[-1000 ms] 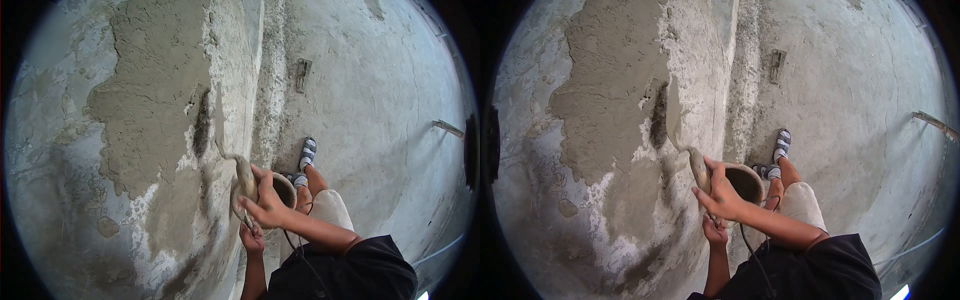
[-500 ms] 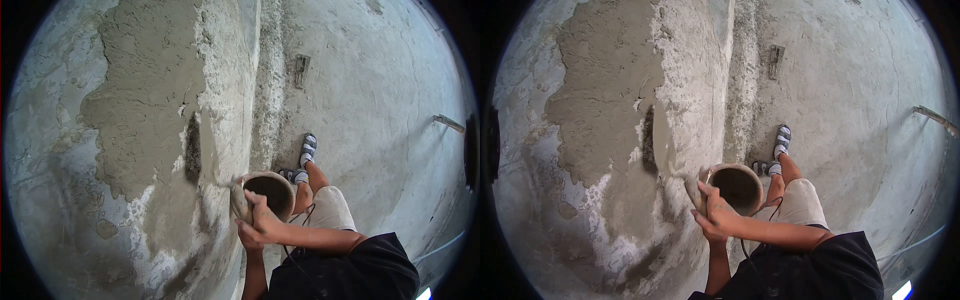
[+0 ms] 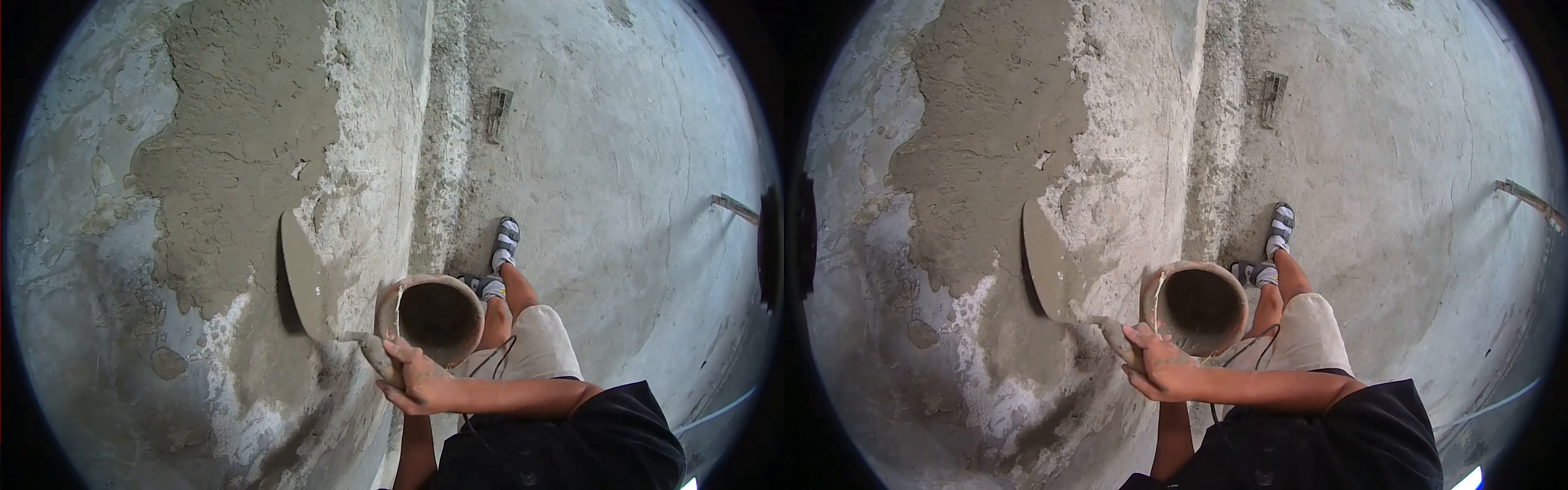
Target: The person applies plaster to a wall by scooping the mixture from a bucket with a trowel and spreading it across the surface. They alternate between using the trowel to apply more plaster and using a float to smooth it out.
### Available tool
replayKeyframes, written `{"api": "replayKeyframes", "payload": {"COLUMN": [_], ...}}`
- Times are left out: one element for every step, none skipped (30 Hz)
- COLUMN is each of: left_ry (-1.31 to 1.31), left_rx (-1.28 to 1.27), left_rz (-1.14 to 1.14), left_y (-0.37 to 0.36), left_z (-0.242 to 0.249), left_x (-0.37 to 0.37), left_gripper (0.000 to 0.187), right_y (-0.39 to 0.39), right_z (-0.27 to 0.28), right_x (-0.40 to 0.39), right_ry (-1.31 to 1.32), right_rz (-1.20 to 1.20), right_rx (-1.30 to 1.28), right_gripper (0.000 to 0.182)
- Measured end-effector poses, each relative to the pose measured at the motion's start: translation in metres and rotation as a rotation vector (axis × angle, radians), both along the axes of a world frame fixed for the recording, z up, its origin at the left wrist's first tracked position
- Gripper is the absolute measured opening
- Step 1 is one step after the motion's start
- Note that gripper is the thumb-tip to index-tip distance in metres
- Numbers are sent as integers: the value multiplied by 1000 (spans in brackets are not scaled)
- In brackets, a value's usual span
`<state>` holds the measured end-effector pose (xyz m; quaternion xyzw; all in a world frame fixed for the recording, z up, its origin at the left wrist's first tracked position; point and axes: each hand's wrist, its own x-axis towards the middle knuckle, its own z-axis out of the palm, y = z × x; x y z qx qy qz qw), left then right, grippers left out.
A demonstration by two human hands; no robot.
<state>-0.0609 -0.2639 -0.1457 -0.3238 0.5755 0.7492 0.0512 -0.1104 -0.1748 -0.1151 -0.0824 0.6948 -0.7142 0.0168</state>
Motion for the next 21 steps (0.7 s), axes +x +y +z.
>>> {"api": "replayKeyframes", "payload": {"left_ry": [6,26,54,85,96,99,32,-38,-106,-176,-28,51,129,48,-33,-116,-104,-104,-92,-144,-157], "left_rx": [-9,-26,-56,-92,-110,-118,-47,21,91,159,21,-44,-112,-9,94,256,265,319,378,228,235], "left_rz": [-2,1,5,4,-1,-6,-29,-52,-73,-95,-52,-28,-4,-43,-81,96,104,7,-95,-37,-67], "left_y": [2,4,9,12,13,11,-3,-13,-17,-17,-2,3,7,4,-2,-24,-31,-36,-33,-2,-3], "left_z": [0,-2,-2,-4,-6,-11,-17,-18,-23,-23,-16,-14,-13,-11,-8,-39,-32,-23,-16,22,31], "left_x": [-2,-5,-10,-14,-14,-12,-1,6,12,15,10,8,6,8,12,25,30,30,27,9,9], "left_gripper": [64,64,65,65,66,67,68,69,71,73,68,66,64,60,56,51,51,47,44,39,40], "right_y": [2,5,8,11,12,12,10,6,4,-1,-6,-9,-5,4,16,33,54,82,109,132,153], "right_z": [1,0,0,1,-1,-5,-8,-10,-10,-8,-7,-16,-25,-34,-38,-33,-24,-6,9,17,27], "right_x": [-4,-11,-20,-30,-42,-52,-59,-62,-60,-53,-45,-33,-21,-7,6,15,21,25,28,34,41], "right_ry": [1,32,63,-35,-33,11,53,54,54,-36,-126,-96,-91,-57,-23,-107,-183,-91,13,52,11], "right_rz": [1,-82,-167,-163,-166,-182,-200,-137,-139,-57,26,7,9,-7,-24,-26,-25,5,27,22,-6], "right_rx": [-3,41,84,60,59,87,114,155,155,180,204,249,250,210,168,128,92,347,609,639,546], "right_gripper": [76,77,77,80,80,79,78,73,73,71,69,69,69,68,67,68,69,72,76,76,71]}}
